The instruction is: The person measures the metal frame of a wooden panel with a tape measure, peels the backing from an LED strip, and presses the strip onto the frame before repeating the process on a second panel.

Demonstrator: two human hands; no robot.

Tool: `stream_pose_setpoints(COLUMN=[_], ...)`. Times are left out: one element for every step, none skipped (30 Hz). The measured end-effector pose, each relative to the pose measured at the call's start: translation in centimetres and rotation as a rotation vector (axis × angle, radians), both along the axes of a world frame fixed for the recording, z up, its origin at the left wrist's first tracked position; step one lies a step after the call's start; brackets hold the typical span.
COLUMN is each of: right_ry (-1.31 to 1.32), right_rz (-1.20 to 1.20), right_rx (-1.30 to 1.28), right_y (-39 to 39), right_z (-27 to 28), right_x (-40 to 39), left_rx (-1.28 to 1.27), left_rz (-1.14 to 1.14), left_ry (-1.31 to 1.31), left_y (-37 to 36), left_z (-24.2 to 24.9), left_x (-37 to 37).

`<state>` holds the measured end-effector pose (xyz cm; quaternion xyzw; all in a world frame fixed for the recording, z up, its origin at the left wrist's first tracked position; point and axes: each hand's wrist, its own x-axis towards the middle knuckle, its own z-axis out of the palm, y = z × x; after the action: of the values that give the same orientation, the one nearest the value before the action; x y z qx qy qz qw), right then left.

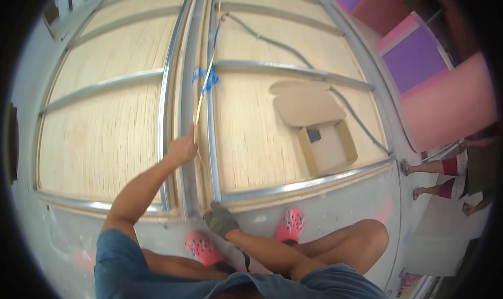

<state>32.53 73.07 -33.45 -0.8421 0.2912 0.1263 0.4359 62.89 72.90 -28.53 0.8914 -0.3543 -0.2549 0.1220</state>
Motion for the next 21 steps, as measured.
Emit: stream_pose_setpoints(right_ry=[-0.031, -0.026, -0.018, -0.038, 0.037, 0.112, 0.122, 0.109, 0.089, 0.071, 0.044, 0.040, 0.059, 0.076, 0.064, 0.017, -0.030, -0.037, -0.102, -0.164, -0.165], right_rz=[-0.008, -0.050, -0.088, -0.084, -0.087, -0.092, -0.130, -0.131, -0.172, -0.211, -0.195, -0.187, -0.129, -0.075, -0.072, 0.005, 0.079, 0.075, 0.158, 0.243, 0.246], right_rx=[-0.021, 0.001, 0.031, 0.024, 0.080, 0.136, 0.184, 0.180, 0.128, 0.078, 0.039, 0.041, 0.069, 0.097, 0.097, 0.038, -0.024, -0.029, -0.085, -0.141, -0.143], right_y=[0.4, 0.8, 0.7, 0.5, 0.5, 0.4, 0.5, 0.7, 0.9, 1.4, 1.5, 1.4, 0.9, 0.6, 0.5, 0.4, 0.2, 0.1, 0.1, 0.0, 0.0], right_z=[-0.7, -1.8, -2.4, -1.1, 0.3, 1.1, 1.8, 1.7, 1.6, 1.1, -1.2, -1.6, -0.5, -0.1, 1.5, 3.5, 4.5, 3.7, 2.4, 1.0, 0.3], right_x=[0.1, 0.1, 0.5, 1.3, 1.5, 1.7, 2.0, 2.0, 1.9, 1.5, 1.1, 0.9, 1.0, 1.0, 1.4, 1.8, 2.0, 1.9, 1.6, 1.2, 1.0], left_rx=[-0.013, -0.027, -0.042, 0.006, 0.056, 0.048, 0.046, 0.044, 0.053, -0.097, -0.241, -0.165, -0.089, -0.130, -0.171, -0.174, -0.180, -0.182, -0.158, -0.135, -0.170], left_rz=[0.001, 0.006, 0.007, 0.026, 0.046, 0.048, 0.028, 0.006, -0.002, -0.197, -0.390, -0.492, -0.589, -0.673, -0.759, -0.768, -0.780, -0.784, -0.775, -0.763, -0.720], left_ry=[-0.028, -0.053, -0.077, -0.100, -0.125, -0.145, -0.172, -0.195, -0.218, -0.337, -0.451, -0.323, -0.197, -0.174, -0.150, -0.207, -0.265, -0.274, -0.291, -0.306, -0.299], left_y=[0.2, 0.4, 0.3, 0.5, 0.8, 1.1, 1.5, 1.5, 1.7, 2.1, 2.9, 3.2, 3.2, 3.7, 4.7, 5.6, 6.2, 6.7, 7.2, 7.6, 7.8], left_z=[-0.2, -0.2, -0.3, -0.5, -0.6, -0.9, -1.3, -0.1, 1.0, -1.8, -4.8, -2.4, 0.4, -0.3, -1.4, -2.2, -2.9, -3.1, -3.1, -3.2, -3.4], left_x=[0.1, 0.1, 0.2, 0.3, 0.5, 0.7, 0.8, 0.5, -0.4, -0.6, -0.8, -2.8, -5.0, -6.5, -8.4, -9.8, -11.0, -11.6, -11.9, -12.2, -12.5])
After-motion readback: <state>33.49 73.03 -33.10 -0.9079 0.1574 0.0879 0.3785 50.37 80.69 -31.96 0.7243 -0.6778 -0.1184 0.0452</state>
